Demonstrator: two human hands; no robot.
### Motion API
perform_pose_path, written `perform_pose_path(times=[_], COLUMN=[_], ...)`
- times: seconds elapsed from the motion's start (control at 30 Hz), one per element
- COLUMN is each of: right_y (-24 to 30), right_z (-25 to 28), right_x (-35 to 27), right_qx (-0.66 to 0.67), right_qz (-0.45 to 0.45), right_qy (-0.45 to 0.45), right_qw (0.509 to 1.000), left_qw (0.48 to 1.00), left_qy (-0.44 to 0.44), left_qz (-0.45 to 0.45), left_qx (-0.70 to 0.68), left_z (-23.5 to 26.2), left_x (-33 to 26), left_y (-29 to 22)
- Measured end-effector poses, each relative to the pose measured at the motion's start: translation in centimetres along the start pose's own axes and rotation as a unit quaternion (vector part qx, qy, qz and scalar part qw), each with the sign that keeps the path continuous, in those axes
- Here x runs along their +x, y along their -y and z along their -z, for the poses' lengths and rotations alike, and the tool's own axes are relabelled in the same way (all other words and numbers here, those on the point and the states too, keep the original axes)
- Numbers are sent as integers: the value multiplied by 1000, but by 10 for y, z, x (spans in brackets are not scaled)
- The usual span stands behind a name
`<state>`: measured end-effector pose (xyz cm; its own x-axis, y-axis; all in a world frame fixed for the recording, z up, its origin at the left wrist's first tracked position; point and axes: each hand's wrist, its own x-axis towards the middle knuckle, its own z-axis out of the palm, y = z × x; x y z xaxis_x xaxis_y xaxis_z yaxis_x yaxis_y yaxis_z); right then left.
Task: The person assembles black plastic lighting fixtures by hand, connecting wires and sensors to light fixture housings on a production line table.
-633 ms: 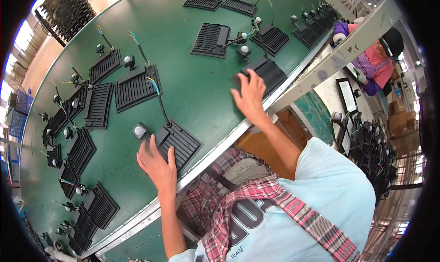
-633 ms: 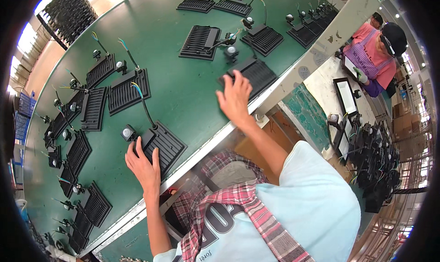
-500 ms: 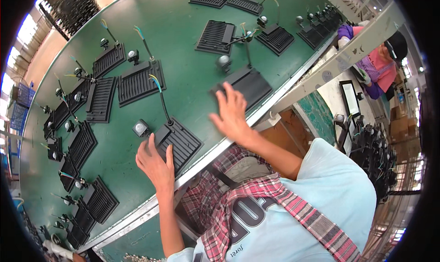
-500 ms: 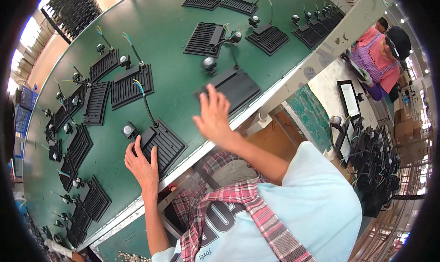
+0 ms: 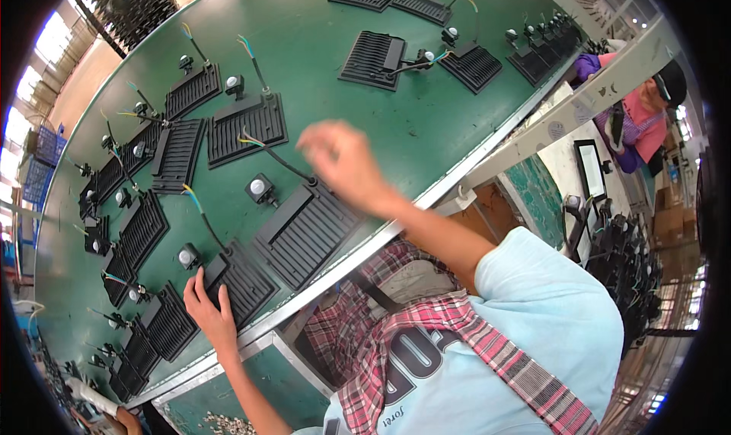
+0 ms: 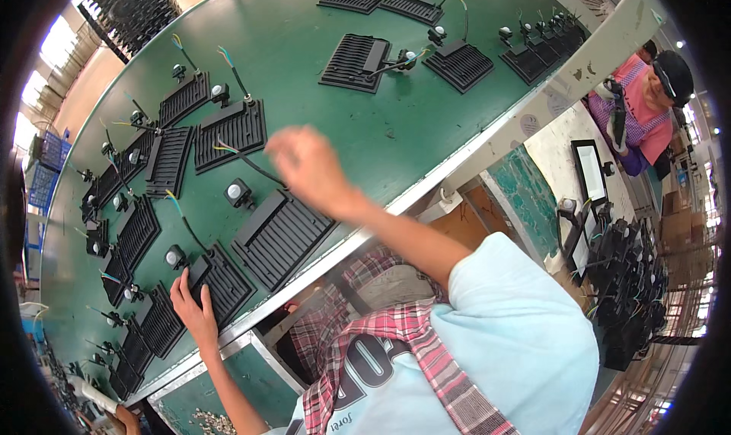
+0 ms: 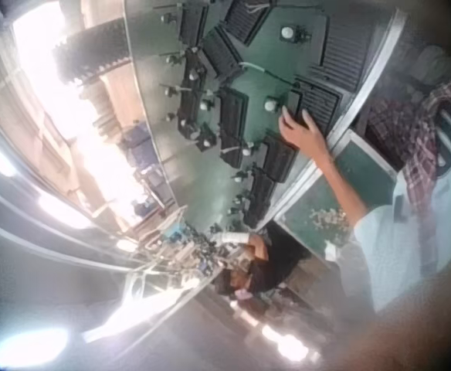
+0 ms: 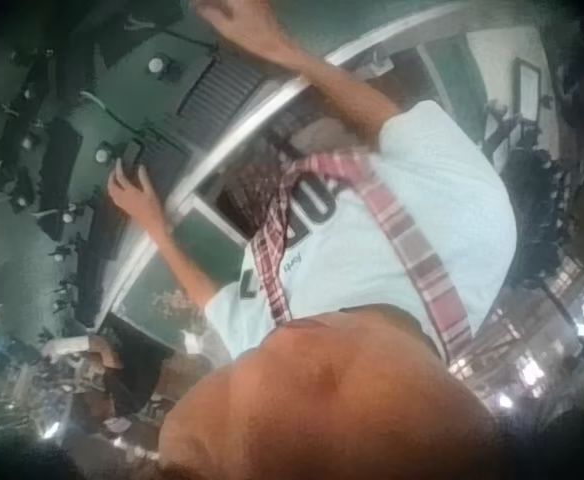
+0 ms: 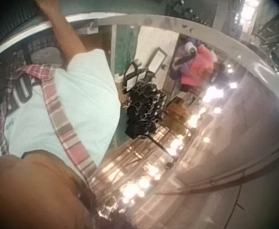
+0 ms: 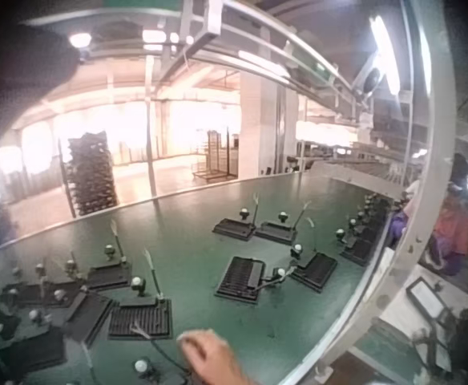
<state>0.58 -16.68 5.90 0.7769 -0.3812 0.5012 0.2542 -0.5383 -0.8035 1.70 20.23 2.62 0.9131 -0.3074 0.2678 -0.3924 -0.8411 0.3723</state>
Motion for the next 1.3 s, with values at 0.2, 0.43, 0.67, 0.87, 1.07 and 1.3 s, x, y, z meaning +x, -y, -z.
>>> perform_pose_path(times=[0.2,0.43,0.67,0.87,1.07,1.3], right_y=[-162,-175,-88,-47,26,27], right_z=[50,39,99,133,75,-120], right_x=[156,124,0,-51,-18,30], right_qx=[-312,-465,-200,-228,-61,256], right_qz=[-54,-65,104,-43,-62,-62], right_qy=[-215,-7,78,105,93,274], right_qw=[924,883,971,967,992,925], left_qw=[1000,1000,1000,999,999,999], left_qy=[-12,-15,-17,-27,-28,-35], left_qz=[-16,-10,-24,-35,-30,7], left_qx=[8,4,7,-1,7,-20], left_z=[-5,-6,-7,-8,-6,0], left_x=[5,2,7,6,4,2], left_y=[-1,3,2,6,4,-1])
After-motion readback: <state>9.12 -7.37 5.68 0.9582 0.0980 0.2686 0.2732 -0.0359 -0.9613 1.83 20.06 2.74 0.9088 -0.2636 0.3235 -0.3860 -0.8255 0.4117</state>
